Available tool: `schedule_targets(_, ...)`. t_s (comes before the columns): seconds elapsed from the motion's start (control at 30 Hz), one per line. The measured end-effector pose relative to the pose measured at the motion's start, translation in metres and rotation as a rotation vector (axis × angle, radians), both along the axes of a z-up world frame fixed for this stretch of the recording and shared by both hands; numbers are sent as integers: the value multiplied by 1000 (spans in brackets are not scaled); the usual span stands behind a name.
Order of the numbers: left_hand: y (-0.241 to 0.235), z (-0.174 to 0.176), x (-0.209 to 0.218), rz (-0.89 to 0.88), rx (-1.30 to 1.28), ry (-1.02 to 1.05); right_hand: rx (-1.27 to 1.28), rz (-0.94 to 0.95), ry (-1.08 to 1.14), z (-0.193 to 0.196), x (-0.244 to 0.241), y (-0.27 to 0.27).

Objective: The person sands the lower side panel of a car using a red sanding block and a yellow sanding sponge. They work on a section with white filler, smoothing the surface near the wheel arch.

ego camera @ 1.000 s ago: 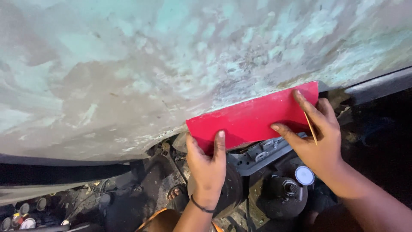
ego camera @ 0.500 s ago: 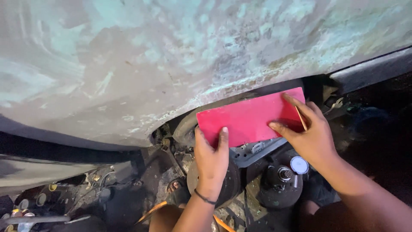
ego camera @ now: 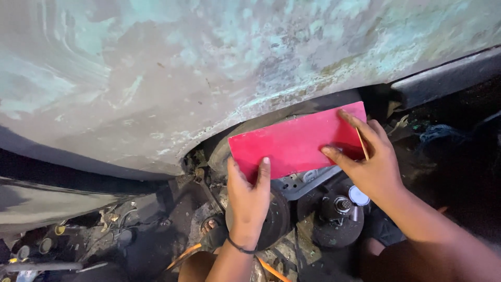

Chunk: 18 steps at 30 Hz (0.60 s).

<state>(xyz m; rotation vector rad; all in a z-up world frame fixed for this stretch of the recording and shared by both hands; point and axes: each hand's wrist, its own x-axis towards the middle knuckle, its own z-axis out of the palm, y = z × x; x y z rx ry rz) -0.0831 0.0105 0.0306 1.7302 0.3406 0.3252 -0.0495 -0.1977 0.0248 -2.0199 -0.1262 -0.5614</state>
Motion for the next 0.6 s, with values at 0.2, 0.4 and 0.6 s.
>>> schedule_targets(0.2, 2, -6, 1, -12, 48, 13, -12, 2, -26, -9, 6, -7)
schedule_targets(0.4, -1, -8, 6, -52, 50, -16, 60, 39, 4, 18, 2, -4)
schedule_targets(0.6, -12, -3, 12, -79, 64, -30, 83, 39, 31, 20, 9, -12)
